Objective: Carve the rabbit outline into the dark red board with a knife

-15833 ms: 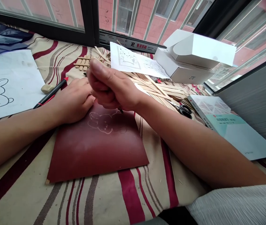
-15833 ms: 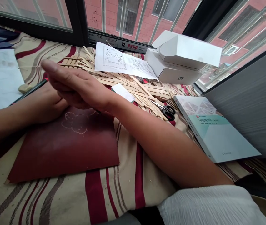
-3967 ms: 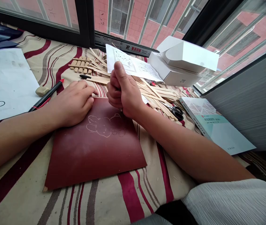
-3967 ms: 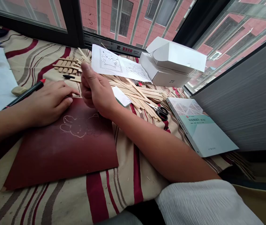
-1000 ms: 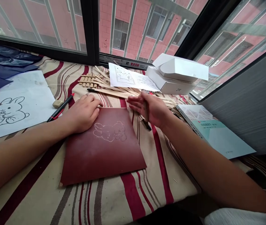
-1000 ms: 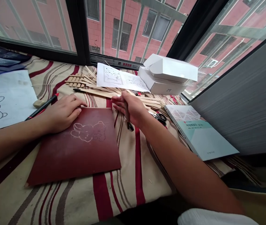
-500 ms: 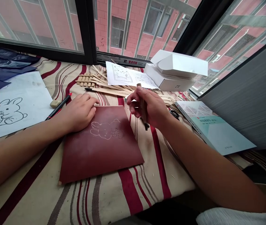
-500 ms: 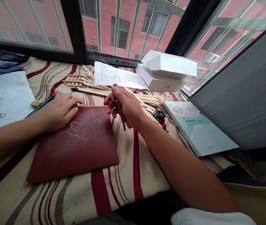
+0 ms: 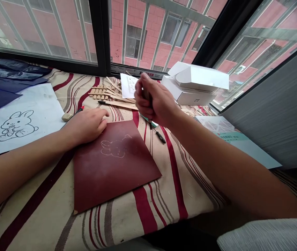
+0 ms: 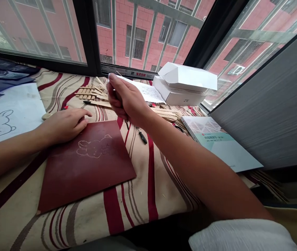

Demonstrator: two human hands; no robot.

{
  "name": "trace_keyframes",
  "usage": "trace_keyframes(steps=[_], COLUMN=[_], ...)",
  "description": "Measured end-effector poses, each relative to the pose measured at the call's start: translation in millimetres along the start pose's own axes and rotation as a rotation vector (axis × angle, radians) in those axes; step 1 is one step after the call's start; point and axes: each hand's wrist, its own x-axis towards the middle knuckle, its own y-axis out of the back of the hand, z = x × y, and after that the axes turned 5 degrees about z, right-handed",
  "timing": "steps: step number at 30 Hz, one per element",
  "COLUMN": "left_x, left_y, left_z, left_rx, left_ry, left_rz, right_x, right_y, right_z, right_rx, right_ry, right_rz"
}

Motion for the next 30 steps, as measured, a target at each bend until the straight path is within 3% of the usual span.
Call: trace_keyframes(steps=[5, 11, 20, 26, 30], left_x=[-0.9, -2.3, -6.4, -7.4, -4.6], left_y=[3.3, 4.8, 10.5, 13.9, 9.6], left_z=[3.6, 6.3, 10.9, 12.4, 8.2], left_rx=[-0.008, -0.001, 0.002, -0.014, 0.0], left_ry=[-0.014, 0.011, 0.017, -0.019, -0.044], left_rz=[0.012, -0.004, -0.045, -0.037, -0.04], right_x=[15.7, 12.6, 16.1, 11.6, 11.8], right_y=[-34.0, -30.8, -36.9, -45.9, -46.0], right_z=[26.1, 53.5, 49.5, 46.9, 50.0], right_rx=[0.05, 0.082, 0.148, 0.118, 0.144], right_ry=[-0.052, 0.001, -0.105, -0.089, -0.062], right_rz=[-0.064, -0.105, 0.001, -0.04, -0.18])
